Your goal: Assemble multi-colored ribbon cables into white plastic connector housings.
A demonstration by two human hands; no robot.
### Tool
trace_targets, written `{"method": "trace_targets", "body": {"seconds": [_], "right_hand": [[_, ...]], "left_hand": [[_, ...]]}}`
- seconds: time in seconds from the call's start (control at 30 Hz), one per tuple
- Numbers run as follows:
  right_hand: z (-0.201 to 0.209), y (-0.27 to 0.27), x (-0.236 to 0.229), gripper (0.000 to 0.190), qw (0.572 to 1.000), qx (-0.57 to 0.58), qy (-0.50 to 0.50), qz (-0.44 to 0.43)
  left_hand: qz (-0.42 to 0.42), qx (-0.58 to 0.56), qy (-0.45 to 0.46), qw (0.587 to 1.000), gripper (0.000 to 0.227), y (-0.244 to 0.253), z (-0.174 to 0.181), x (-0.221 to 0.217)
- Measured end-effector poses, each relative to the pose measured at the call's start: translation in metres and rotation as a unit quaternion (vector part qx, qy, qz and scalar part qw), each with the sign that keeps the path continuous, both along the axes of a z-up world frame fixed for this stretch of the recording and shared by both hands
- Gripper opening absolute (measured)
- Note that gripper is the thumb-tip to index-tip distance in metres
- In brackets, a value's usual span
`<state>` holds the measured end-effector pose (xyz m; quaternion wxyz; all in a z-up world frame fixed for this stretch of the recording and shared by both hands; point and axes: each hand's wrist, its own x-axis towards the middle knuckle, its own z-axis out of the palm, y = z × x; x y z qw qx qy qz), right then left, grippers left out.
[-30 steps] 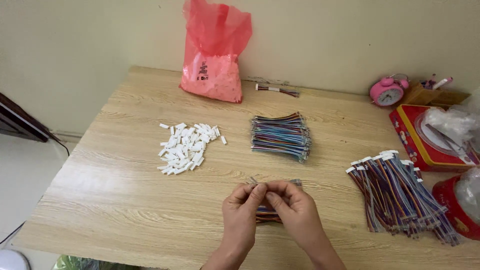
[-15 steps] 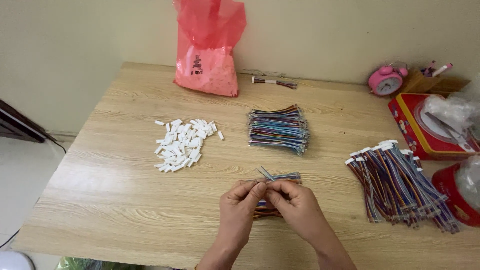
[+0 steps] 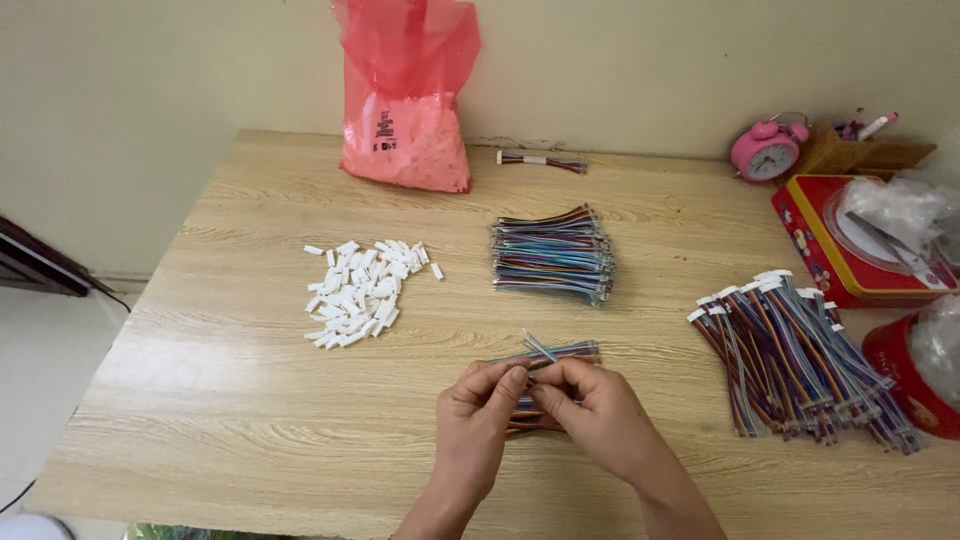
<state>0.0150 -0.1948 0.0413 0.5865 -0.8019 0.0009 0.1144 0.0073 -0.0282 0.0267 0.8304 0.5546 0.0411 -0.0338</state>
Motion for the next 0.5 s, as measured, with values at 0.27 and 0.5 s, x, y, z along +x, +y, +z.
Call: {"method": "trace_targets", "body": {"seconds": [0.27,0.5], "right_hand": [[0.010,-0.004,-0.001,0.015,0.999,0.018,0.044,0.013],[0.003,-0.013,0.001,0.014,0.986,0.133,0.090,0.049]], "left_hand": [[0.007,0.124,-0.046,0.991,0.020,0.004,0.011,-0.006],[-0.010,0.038,-0.023,0.999,0.019,0.001,-0.007,-0.002]]}}
